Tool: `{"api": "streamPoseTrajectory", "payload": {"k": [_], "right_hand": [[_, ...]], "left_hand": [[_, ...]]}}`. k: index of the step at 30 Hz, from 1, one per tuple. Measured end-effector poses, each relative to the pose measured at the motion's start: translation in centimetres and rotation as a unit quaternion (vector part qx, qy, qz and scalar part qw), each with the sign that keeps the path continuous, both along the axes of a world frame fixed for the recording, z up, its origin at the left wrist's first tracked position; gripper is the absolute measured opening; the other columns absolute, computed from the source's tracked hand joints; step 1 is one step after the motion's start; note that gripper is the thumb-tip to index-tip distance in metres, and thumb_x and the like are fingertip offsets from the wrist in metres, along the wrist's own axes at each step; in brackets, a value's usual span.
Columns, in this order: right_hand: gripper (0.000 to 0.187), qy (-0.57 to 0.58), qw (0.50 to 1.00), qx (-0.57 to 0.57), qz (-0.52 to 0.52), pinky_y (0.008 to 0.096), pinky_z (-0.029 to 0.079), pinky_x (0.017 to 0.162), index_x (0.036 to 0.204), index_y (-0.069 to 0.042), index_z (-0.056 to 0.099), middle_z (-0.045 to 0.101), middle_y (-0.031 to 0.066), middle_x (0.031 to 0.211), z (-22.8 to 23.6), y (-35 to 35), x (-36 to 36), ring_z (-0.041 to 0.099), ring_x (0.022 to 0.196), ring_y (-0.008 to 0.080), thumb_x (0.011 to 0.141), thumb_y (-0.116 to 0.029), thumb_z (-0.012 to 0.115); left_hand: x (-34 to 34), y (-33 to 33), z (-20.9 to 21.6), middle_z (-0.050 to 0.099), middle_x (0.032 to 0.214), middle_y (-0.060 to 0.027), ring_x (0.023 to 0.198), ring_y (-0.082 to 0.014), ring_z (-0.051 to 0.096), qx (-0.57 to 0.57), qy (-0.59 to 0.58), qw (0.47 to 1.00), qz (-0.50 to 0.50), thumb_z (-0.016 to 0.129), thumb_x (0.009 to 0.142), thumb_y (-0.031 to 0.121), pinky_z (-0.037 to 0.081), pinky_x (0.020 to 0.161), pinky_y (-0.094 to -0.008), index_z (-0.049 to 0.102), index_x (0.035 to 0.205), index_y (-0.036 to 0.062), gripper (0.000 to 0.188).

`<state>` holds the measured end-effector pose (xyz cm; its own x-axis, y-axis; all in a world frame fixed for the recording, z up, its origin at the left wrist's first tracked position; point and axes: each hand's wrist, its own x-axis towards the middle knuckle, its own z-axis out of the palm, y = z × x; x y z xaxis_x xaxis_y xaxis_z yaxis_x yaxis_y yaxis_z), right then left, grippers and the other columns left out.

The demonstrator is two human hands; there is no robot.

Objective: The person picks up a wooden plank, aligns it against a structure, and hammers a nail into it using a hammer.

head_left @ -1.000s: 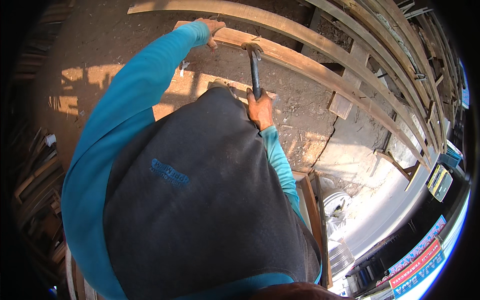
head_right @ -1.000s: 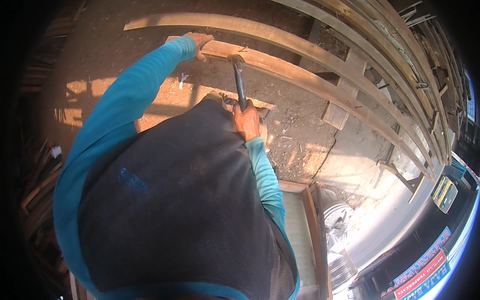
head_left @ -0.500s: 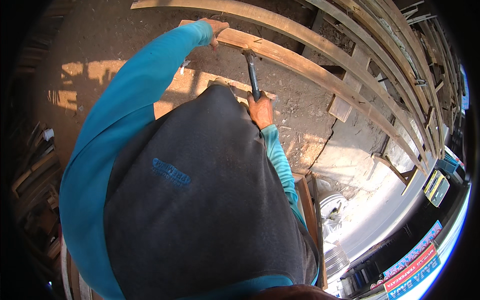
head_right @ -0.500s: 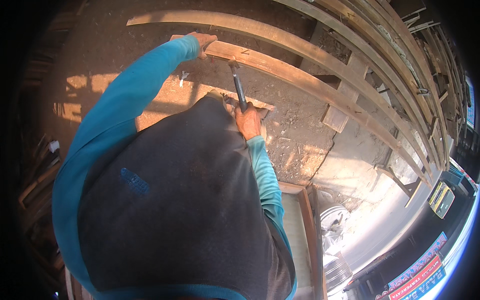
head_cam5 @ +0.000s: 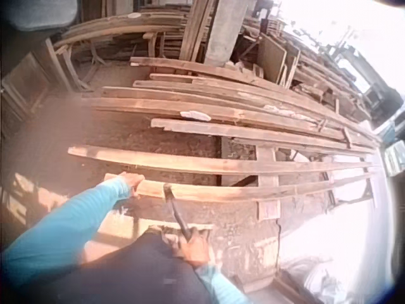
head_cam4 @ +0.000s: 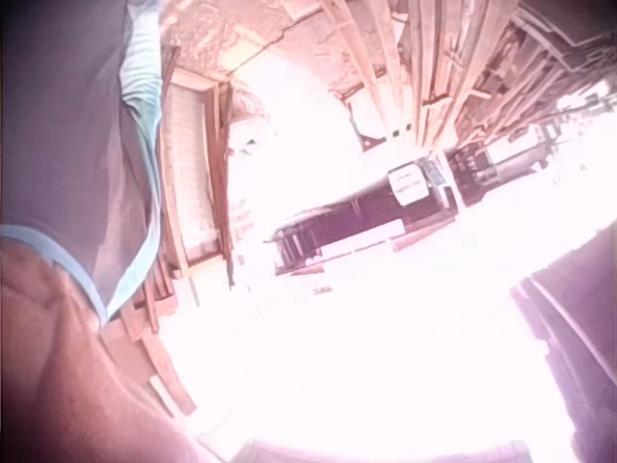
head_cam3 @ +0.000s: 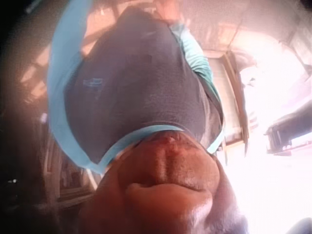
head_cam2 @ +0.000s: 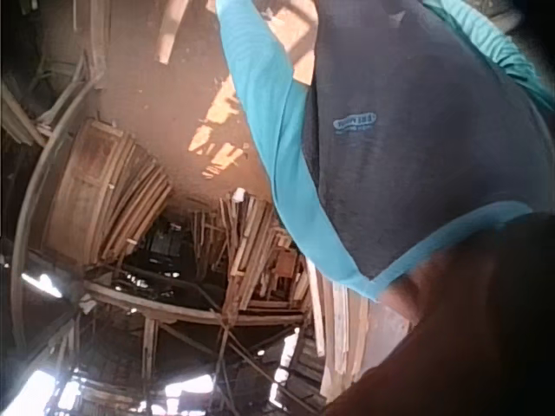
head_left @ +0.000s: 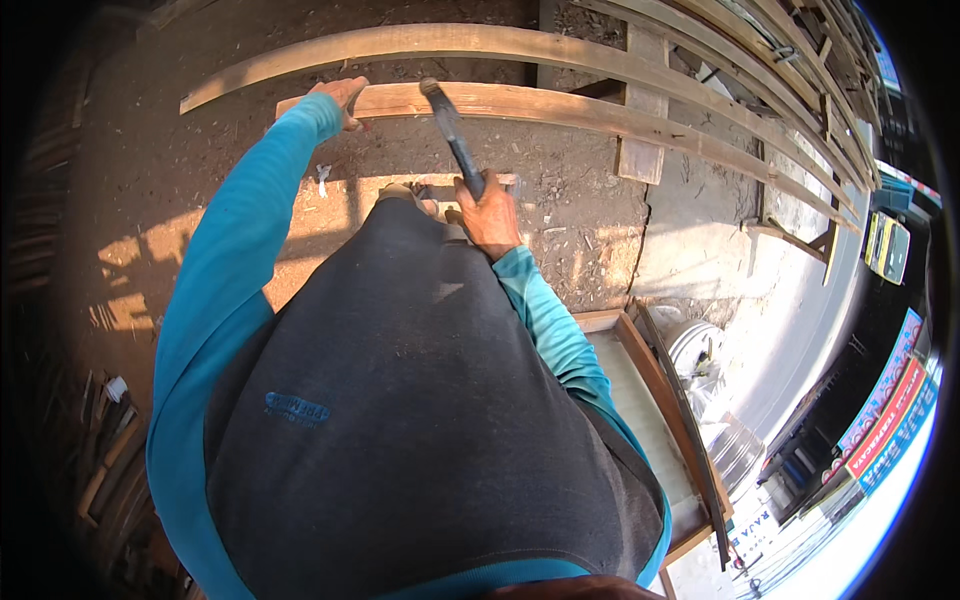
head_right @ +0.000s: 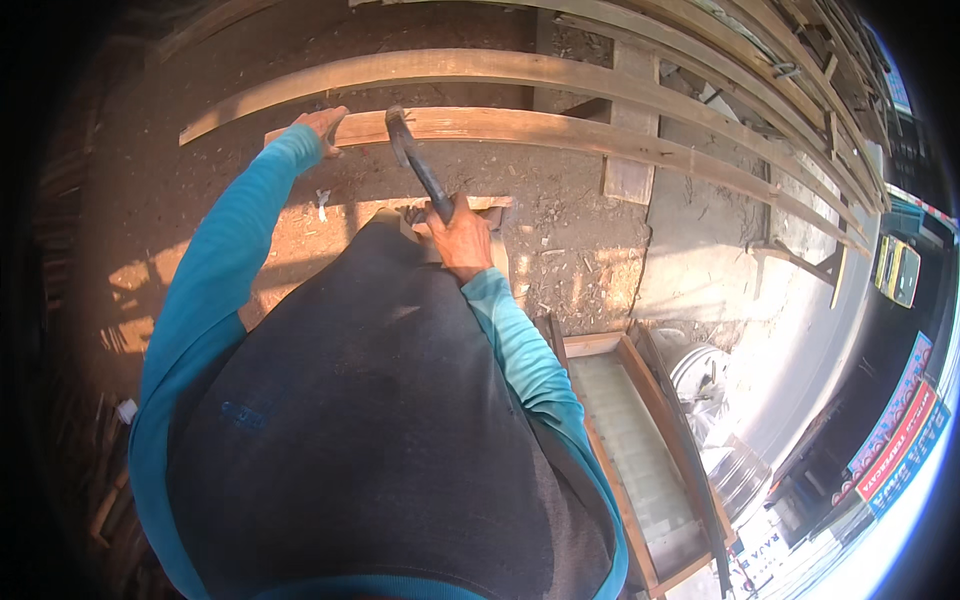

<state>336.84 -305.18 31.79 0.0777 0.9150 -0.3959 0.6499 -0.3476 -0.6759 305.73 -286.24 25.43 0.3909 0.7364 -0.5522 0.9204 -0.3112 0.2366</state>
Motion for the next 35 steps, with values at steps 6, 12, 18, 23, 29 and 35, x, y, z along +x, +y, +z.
{"api": "streamPoseTrajectory", "payload": {"k": [6,12,18,23,29,35], "right_hand": [[0.049,0.052,0.996,-0.054,0.042,0.0515,0.05,0.077,0.115,-0.006,0.062,0.069,0.0235,0.084,2.6,-2.2,4.1,0.067,0.086,0.0441,0.09,-0.048,0.067],[0.045,-0.012,0.994,0.035,-0.1,0.0497,0.05,0.071,0.11,-0.003,0.062,0.067,0.0223,0.08,2.2,-7.7,12.2,0.067,0.08,0.0426,0.089,-0.042,0.07],[0.045,-0.024,0.945,0.063,-0.321,0.0429,0.047,0.065,0.102,0.003,0.063,0.061,0.018,0.073,0.7,-13.9,22.2,0.06,0.068,0.0305,0.088,-0.04,0.069],[0.041,0.007,0.888,0.094,-0.449,0.0422,0.045,0.062,0.092,0.003,0.058,0.053,0.0121,0.066,1.7,-16.3,31.8,0.055,0.064,0.0241,0.089,-0.036,0.068],[0.034,-0.015,0.856,0.065,-0.512,0.0337,0.041,0.051,0.092,0.0,0.054,0.048,0.0024,0.064,2.5,-20.8,43.4,0.05,0.057,0.0146,0.091,-0.031,0.068],[0.042,-0.03,0.853,0.13,-0.504,0.0381,0.05,0.058,0.11,-0.001,0.058,0.057,0.0072,0.072,1.5,-21.5,52.6,0.057,0.061,0.0178,0.09,-0.036,0.071]], "left_hand": [[3.9,0.1,4.4,0.062,0.131,-0.0156,0.125,-0.0369,0.058,-0.062,0.045,0.995,0.063,0.09,0.072,0.03,0.047,0.106,-0.0441,0.046,0.135,0.0148,0.079],[3.9,0.1,1.8,0.058,0.139,-0.0182,0.13,-0.0347,0.055,0.016,-0.076,0.991,0.108,0.097,0.057,0.026,0.043,0.112,-0.0431,0.044,0.146,0.0126,0.105],[13.6,-2.6,0.6,0.068,0.11,-0.0171,0.106,-0.0347,0.065,0.353,-0.285,0.883,0.119,0.082,0.078,0.02,0.051,0.093,-0.043,0.061,0.126,-0.0019,0.057],[37.2,-6.2,4.6,0.068,0.101,-0.0155,0.095,-0.033,0.067,0.171,-0.422,0.889,0.05,0.079,0.08,0.016,0.053,0.085,-0.0416,0.065,0.114,0.0024,0.039],[61.0,-4.9,2.2,0.066,0.115,-0.0208,0.108,-0.0395,0.063,0.104,-0.423,0.891,-0.126,0.08,0.079,0.023,0.05,0.094,-0.0479,0.062,0.123,0.0052,0.05],[75.3,-2.0,3.3,0.055,0.137,-0.0234,0.133,-0.0421,0.047,0.093,-0.29,0.939,-0.159,0.077,0.084,0.033,0.038,0.113,-0.0462,0.054,0.135,0.0104,0.06]]}}
